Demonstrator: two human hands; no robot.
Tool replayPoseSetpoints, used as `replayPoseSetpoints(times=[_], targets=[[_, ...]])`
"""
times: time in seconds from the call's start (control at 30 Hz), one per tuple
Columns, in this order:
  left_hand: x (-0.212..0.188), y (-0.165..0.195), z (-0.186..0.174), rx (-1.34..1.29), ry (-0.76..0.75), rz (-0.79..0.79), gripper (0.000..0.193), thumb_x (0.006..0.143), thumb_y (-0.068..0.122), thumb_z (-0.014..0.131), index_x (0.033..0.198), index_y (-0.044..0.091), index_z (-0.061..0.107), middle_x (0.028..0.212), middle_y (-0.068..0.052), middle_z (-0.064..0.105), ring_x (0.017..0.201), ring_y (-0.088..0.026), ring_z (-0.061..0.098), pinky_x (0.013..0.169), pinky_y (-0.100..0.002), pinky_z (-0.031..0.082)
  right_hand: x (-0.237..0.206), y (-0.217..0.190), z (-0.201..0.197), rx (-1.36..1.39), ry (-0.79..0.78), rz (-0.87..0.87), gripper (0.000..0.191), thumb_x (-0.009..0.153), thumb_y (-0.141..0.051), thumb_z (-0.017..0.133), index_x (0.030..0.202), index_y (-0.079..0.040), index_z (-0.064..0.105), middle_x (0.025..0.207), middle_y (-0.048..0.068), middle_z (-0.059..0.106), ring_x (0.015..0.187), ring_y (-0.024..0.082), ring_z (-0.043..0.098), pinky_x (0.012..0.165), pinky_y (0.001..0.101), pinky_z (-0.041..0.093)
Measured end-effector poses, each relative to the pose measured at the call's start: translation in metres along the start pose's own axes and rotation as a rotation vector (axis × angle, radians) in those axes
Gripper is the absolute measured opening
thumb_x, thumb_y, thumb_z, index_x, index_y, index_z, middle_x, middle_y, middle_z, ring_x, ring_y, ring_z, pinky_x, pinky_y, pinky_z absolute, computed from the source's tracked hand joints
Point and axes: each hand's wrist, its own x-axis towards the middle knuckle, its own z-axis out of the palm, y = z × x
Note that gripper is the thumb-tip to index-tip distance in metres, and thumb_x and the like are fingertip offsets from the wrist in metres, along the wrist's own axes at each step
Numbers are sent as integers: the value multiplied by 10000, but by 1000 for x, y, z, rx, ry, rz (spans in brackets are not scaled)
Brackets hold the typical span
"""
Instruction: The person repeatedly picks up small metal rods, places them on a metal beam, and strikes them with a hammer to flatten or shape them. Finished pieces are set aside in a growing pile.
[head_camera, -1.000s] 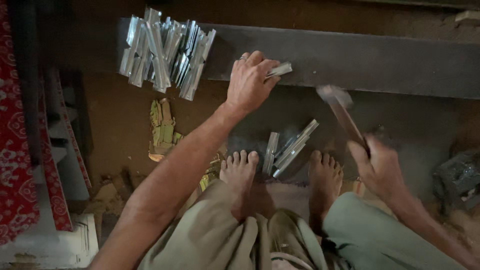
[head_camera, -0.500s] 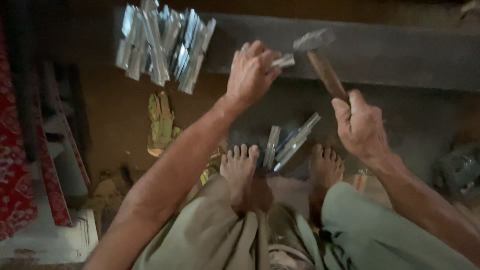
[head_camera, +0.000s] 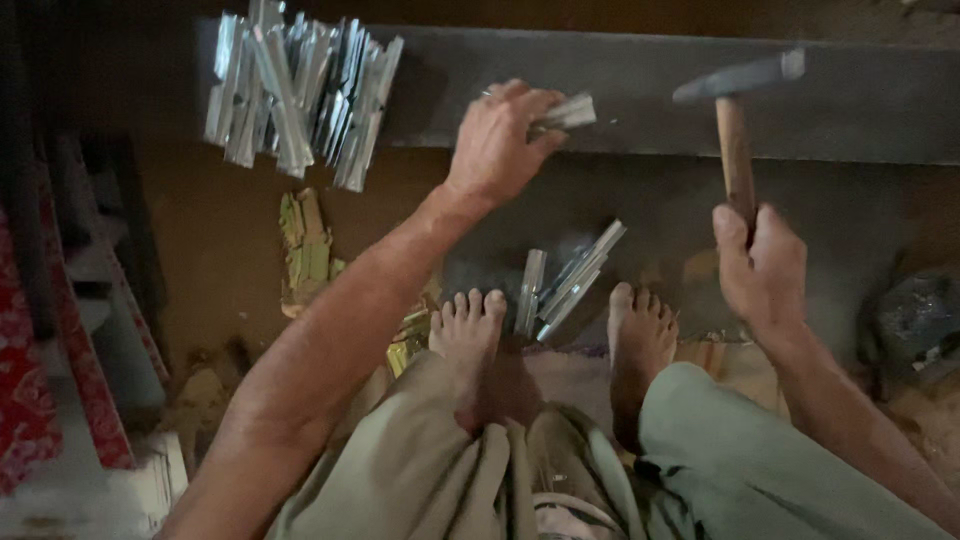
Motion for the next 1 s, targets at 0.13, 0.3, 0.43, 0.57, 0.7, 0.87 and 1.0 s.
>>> replayPoseSetpoints(times=[0.13, 0.3, 0.43, 0.57, 0.7, 0.87, 1.0], targets=[[10, 13, 16, -11, -42, 54, 385, 814, 213, 860, 1159, 84, 750, 975, -120, 685, 974, -356, 641, 855, -490, 507, -10, 22, 0, -20, -10, 54, 503, 1130, -442, 542, 958, 31, 561, 737, 170, 555, 670, 233, 542, 636, 426, 463], [14, 22, 23, 42, -54, 37, 363, 792, 223, 857, 1125, 106, 775, 990, -107, 702, 953, -349, 648, 830, -501, 491, -10, 15, -6, 11, -51, 10, 465, 1130, -401, 527, 943, 23, 548, 681, 146, 531, 623, 218, 526, 582, 416, 453], [13, 22, 24, 52, -82, 13, 367, 809, 219, 854, 1144, 94, 773, 971, -119, 693, 960, -347, 649, 836, -504, 490, -9, -4, -16, -9, -66, 16, 418, 1120, -355, 551, 943, 24, 563, 653, 135, 542, 582, 206, 547, 542, 411, 452], [13, 21, 27, 48, -69, 23, 352, 817, 194, 851, 1143, 88, 770, 995, -123, 695, 954, -344, 653, 844, -497, 512, -7, -28, -18, 5, -65, -80, 372, 1115, -327, 571, 1009, 30, 573, 653, 145, 540, 565, 207, 547, 522, 411, 453], [14, 22, 29, 50, -63, 27, 356, 814, 171, 853, 1147, 80, 767, 989, -121, 693, 937, -344, 658, 823, -496, 518, 2, -49, -13, 14, -130, -88, 361, 1088, -323, 574, 1062, 38, 566, 618, 139, 554, 513, 211, 574, 487, 424, 458], [13, 22, 30, 78, -32, 54, 370, 771, 154, 865, 1121, 75, 776, 979, -132, 685, 928, -356, 651, 809, -493, 517, 2, -55, -17, -131, -179, -17, 367, 1096, -339, 570, 1074, 27, 574, 593, 143, 571, 485, 256, 581, 484, 445, 460], [11, 21, 30, 66, -15, 77, 373, 784, 155, 872, 1132, 65, 770, 961, -126, 674, 910, -343, 646, 817, -490, 519, -1, -53, -18, -2, -33, -146, 415, 1127, -364, 553, 1039, 41, 550, 669, 149, 558, 564, 267, 585, 508, 433, 475]])
